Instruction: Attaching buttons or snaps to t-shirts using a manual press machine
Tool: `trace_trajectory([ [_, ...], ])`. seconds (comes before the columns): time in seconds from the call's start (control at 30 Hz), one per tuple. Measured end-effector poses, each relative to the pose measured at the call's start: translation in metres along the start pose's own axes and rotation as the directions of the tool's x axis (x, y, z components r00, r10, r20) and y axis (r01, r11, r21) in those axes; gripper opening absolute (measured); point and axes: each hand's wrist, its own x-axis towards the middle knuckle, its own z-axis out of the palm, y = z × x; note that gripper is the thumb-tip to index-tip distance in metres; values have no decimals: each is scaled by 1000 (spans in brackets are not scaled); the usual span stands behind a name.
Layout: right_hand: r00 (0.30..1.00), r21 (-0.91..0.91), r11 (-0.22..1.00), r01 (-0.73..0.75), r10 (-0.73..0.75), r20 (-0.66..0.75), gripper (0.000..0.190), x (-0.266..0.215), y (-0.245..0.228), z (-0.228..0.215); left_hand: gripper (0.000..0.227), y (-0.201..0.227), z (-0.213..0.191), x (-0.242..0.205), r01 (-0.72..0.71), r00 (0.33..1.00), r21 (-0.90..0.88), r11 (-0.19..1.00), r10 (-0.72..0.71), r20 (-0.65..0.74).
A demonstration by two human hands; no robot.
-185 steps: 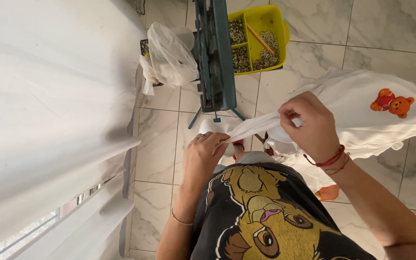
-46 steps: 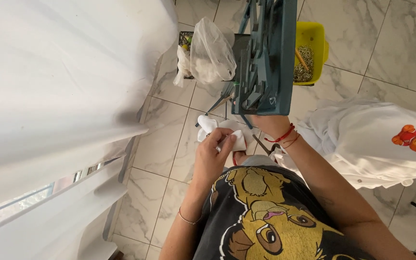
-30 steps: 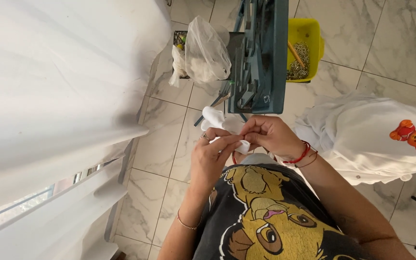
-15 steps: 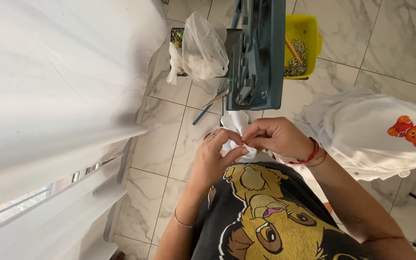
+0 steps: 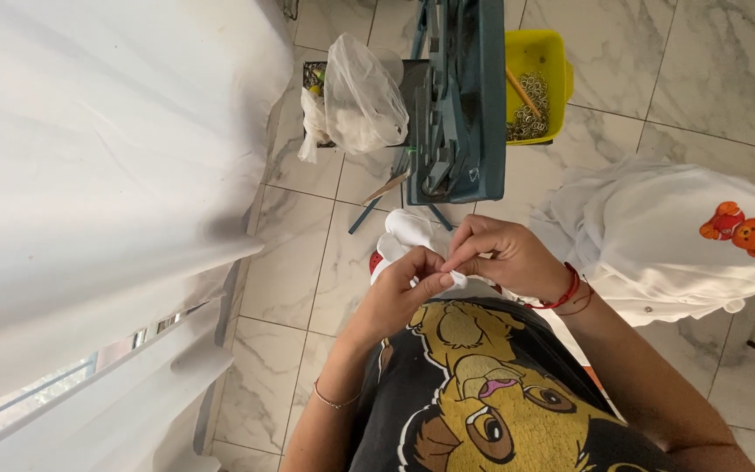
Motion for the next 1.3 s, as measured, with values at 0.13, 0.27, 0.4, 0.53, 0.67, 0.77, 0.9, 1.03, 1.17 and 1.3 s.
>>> trace_trajectory([
  [0.13, 998, -1, 999, -36, 36, -48, 7, 0, -7, 1, 19, -5, -2, 3, -5, 999, -19, 1000, 4, -45],
  [0.27, 981, 51, 983, -174, 178, -77, 11, -3, 8, 1, 18, -19, -12, 12, -11, 991, -26, 1000, 8, -131],
  [0.4, 956, -27, 979, -203, 192, -221, 12, 1, 50, -6, 19, -52, -23, 41, -57, 975, 31, 998, 63, -212],
  [0.53, 952, -104, 981, -163, 128, -279, 16, 22, 61, -3, 19, -59, -31, 61, -92, 954, 80, 993, 111, -280],
  [0.67, 927, -95, 983, -159, 116, -358, 22, 34, 55, -6, 17, -46, -34, 66, -110, 934, 142, 984, 151, -324],
  [0.77, 913, -122, 971, -206, 146, -381, 18, 40, 55, -1, 16, -43, -34, 68, -99, 934, 134, 986, 139, -330],
  [0.9, 912, -152, 959, -240, 169, -374, 17, 51, 28, 4, 16, -40, -36, 72, -72, 938, 126, 989, 110, -330],
  [1.03, 899, -128, 953, -276, 209, -385, 19, 45, 63, -1, 15, -47, -39, 76, -68, 943, 126, 990, 106, -317],
  [1.17, 879, -103, 946, -308, 241, -411, 20, 44, 62, 2, 16, -42, -43, 76, -39, 949, 129, 991, 77, -305],
  [1.3, 853, -66, 940, -334, 272, -446, 20, 46, 57, 6, 16, -30, -47, 76, 22, 962, 115, 993, 11, -273],
])
